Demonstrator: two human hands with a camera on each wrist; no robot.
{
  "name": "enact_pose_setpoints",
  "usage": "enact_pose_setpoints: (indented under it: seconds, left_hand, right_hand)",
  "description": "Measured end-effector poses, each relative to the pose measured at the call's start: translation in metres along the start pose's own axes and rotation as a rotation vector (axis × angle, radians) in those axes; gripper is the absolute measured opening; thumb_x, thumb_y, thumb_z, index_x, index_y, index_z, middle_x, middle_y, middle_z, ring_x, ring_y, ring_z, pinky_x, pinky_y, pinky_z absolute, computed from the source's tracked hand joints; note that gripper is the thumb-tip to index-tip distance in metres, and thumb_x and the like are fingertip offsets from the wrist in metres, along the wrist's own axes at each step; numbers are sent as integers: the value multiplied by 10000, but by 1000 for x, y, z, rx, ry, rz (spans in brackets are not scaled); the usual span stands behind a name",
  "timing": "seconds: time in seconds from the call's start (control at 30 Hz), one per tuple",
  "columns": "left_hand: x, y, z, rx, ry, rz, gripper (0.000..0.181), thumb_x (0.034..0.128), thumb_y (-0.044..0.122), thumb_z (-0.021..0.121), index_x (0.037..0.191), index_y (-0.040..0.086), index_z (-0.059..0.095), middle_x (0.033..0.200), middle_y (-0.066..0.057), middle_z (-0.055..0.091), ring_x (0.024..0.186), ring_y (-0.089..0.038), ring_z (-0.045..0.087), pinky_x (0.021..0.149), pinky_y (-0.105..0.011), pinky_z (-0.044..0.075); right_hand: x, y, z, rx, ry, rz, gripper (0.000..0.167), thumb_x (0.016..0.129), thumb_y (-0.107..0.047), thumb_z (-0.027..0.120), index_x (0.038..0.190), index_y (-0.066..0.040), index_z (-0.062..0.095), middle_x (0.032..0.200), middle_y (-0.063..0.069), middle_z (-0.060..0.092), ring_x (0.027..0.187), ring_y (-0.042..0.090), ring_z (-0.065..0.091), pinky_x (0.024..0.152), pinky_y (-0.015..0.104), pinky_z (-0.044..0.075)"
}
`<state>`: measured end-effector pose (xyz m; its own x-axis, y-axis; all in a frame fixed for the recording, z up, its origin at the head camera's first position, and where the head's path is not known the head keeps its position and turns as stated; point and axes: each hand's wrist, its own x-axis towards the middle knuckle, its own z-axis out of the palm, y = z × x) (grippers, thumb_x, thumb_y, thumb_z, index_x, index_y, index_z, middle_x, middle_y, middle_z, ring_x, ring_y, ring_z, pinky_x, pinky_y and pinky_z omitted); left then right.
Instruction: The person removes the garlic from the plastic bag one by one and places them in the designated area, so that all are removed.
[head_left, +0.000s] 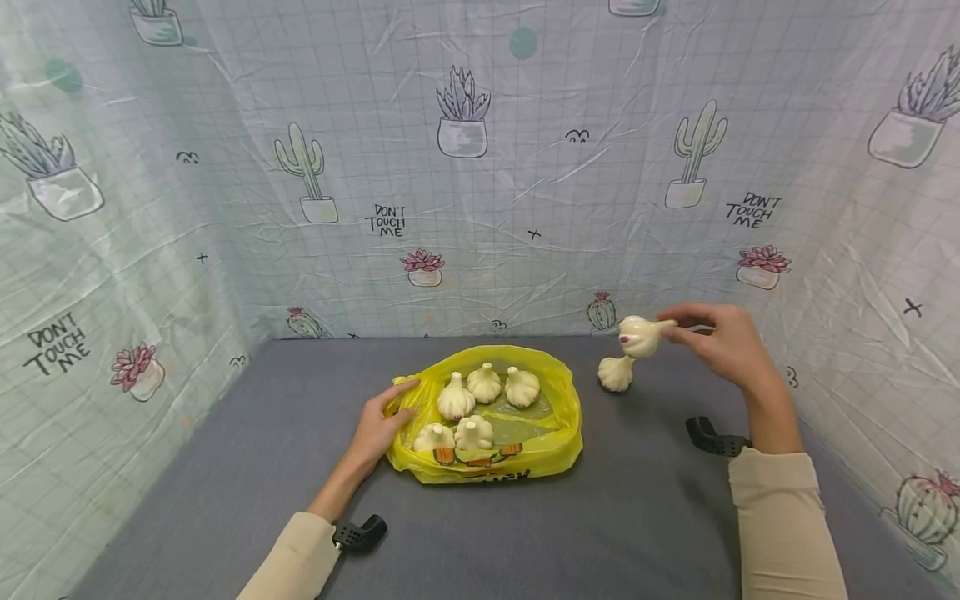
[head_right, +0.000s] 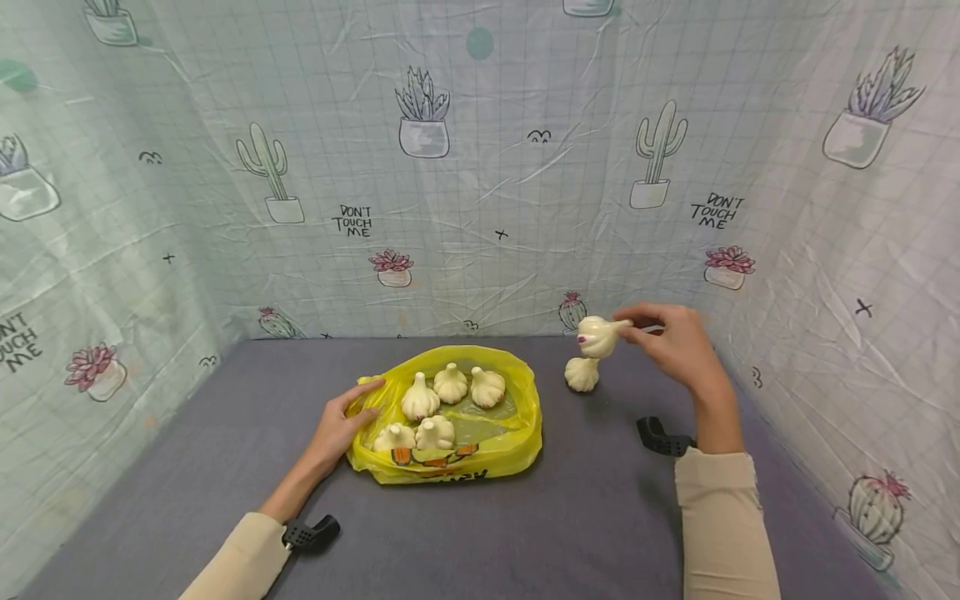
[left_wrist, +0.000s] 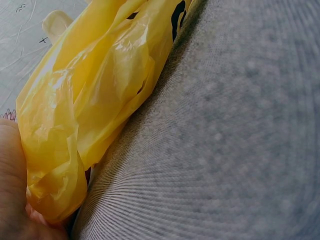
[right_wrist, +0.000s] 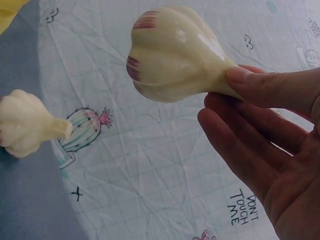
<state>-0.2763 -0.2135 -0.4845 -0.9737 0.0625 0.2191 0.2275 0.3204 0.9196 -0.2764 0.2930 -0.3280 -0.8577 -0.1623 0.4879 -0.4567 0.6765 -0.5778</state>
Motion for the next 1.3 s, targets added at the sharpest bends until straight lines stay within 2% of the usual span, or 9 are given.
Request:
enact_pose_setpoints:
  seconds: [0.2,0.77,1.1,1.3]
  left_hand:
    - [1,-1,1,1,1,-14,473,992,35,619,1461,92,594,1545,-127,547,1535,-323,368,1248,-556,301]
    - [1,-3,0,31,5,3,468,990,57,618,1450,143,614,1536,-91,563,1525,-309,387,1234,-551,326]
    - [0,-2,0,35,3,3,470,989,52,619,1450,144,615,1538,-96,560,1525,-313,385,1232,-559,326]
    - [0,-2,0,44,3,-1,469,993,60,622,1452,152,614,1544,-105,551,1530,-325,375,1234,-571,316]
  right_hand:
    - [-1,5,-1,-17,-5,28,258,983,-200,716,1172,-31,769,1102,218,763,801,-134,650,729,65,494]
    - [-1,19,-3,-42,-22,98,319,995,-274,702,1225,-60,755,1151,224,756,791,-147,636,678,175,483]
    - [0,26,-3,-54,-17,110,322,1000,-254,695,1224,-29,747,1141,251,751,766,-110,666,668,175,486]
    - [-1,30,-3,-54,-29,120,326,1009,-248,681,1240,-24,736,1146,269,742,746,-142,640,668,180,495]
